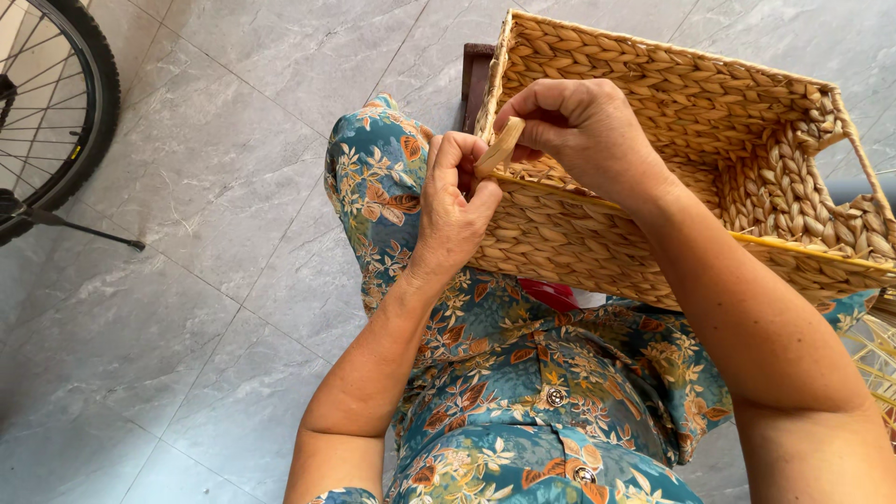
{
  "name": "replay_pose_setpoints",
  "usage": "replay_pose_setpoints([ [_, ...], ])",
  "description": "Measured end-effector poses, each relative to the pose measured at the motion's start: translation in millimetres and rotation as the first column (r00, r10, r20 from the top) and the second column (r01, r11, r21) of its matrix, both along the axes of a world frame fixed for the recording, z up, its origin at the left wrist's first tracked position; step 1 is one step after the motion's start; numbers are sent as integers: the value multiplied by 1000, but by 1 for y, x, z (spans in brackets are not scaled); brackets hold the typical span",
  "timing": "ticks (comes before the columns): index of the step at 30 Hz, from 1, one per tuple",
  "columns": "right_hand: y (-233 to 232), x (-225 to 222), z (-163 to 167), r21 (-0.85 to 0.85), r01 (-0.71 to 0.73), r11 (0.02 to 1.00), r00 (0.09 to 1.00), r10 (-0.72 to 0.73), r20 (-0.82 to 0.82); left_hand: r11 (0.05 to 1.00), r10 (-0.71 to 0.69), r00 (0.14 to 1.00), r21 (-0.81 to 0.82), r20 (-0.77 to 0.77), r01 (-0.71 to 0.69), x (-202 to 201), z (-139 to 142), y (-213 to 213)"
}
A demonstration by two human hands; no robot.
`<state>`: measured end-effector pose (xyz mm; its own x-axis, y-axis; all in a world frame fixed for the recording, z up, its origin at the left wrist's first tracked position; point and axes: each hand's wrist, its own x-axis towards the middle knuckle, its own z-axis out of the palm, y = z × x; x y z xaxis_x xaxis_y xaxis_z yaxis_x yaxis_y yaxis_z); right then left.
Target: The person weaves a rectangular basket by hand, threading dried palm leaves through the rim and sides. They adjust the basket's position and pull the leaves tight to secure the weave.
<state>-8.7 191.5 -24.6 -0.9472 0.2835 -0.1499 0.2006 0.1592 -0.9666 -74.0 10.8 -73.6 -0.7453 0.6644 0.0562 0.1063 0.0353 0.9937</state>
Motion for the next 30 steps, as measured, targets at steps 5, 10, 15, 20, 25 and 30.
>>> replay_pose_setpoints([
  [5,-3,-2,-7,-99,1,995,1000,2,27,999,-9,991,47,134,3,6,-4,-5],
  [10,0,-3,-13,-11,-35,999,990,36,133,994,62,990,81,125,-72,10,-7,-6],
  [15,6,-5,-22,-123,-81,989,983,100,155,989,146,975,56,-166,-138,16,5,-18],
  [20,14,-3,-30,-199,-143,969,956,187,225,998,46,854,-22,-518,-67,8,23,-31],
  [25,16,-3,-20,-120,-179,976,944,205,258,993,67,759,-27,-648,-111,5,31,-24],
  [30,-6,19,20,350,-9,937,995,42,-89,995,57,870,98,-490,-9,-1,36,-35],
])
